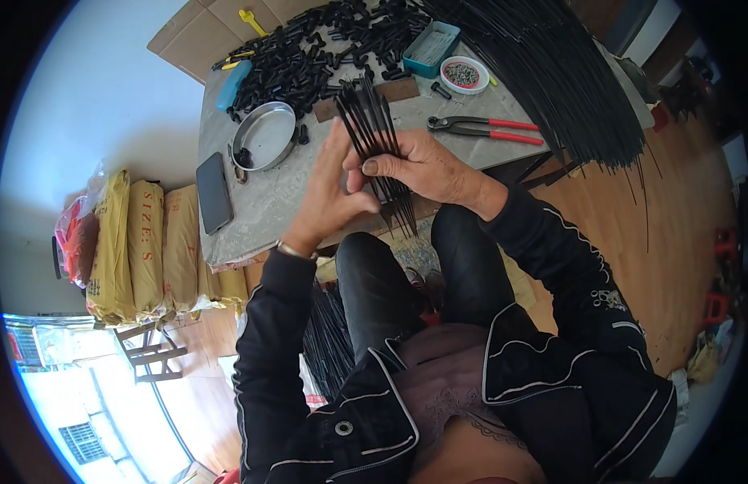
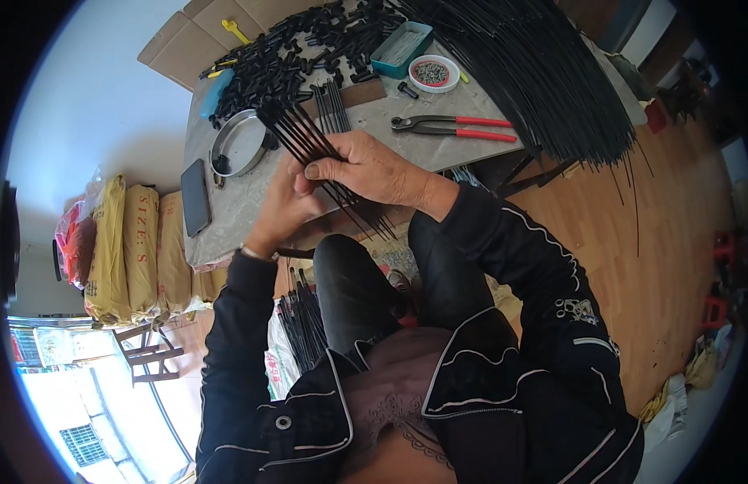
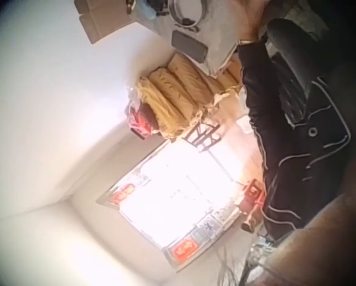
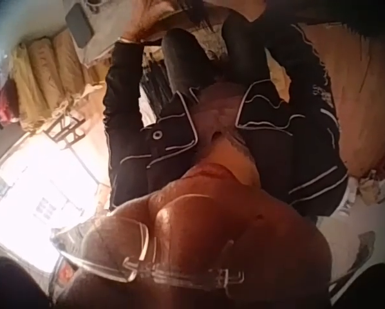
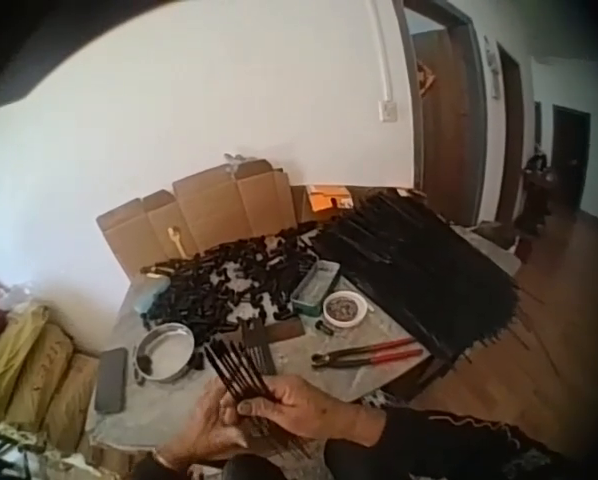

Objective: Assembling plastic components onto bundles of thin black rods or cable ties using pliers.

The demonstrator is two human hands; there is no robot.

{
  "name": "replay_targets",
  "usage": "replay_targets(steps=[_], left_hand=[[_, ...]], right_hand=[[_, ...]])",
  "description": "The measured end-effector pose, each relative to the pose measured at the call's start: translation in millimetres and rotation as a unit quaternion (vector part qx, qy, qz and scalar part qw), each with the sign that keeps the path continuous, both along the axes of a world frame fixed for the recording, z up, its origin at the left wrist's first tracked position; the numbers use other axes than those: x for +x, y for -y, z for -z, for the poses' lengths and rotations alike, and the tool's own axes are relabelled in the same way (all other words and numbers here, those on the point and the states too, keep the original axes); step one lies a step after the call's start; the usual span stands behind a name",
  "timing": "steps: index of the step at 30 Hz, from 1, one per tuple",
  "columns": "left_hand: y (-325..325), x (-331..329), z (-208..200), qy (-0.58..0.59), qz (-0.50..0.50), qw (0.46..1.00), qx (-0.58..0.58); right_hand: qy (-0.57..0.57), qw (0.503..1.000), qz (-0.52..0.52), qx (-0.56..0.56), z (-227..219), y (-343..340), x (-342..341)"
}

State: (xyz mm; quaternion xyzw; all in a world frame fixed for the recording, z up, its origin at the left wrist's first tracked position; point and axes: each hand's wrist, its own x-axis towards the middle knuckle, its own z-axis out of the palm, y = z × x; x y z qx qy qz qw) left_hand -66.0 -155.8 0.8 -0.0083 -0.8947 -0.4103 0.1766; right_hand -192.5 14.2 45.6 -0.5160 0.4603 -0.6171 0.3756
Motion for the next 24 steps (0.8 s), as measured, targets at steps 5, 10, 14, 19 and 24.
replay_targets(steps=[5, 10, 14, 19, 24], left_hand=[[-49.1, -3.9, -96.1, -0.112, 0.017, 0.962, 0.25], [-62.7, -15.0, -111.4, -0.065, 0.047, 0.939, 0.335], [-61.7, -13.5, -112.8, -0.032, 0.055, 0.933, 0.355], [-60.2, -23.2, -102.5, -0.082, 0.081, 0.945, 0.305], [-65.3, -34.6, -105.0, -0.085, 0.087, 0.937, 0.327]], right_hand=[[-0.016, 0.999, 0.02, 0.035, -12.3, -8.7, 3.8], [-0.004, 1.0, 0.002, 0.029, -6.1, -3.9, 1.5], [-0.016, 0.996, -0.08, 0.043, -18.9, -7.3, -11.5], [-0.09, 0.98, 0.112, 0.138, -19.5, 18.0, -129.0], [-0.558, 0.719, 0.358, 0.208, 16.3, 47.1, -220.0]])
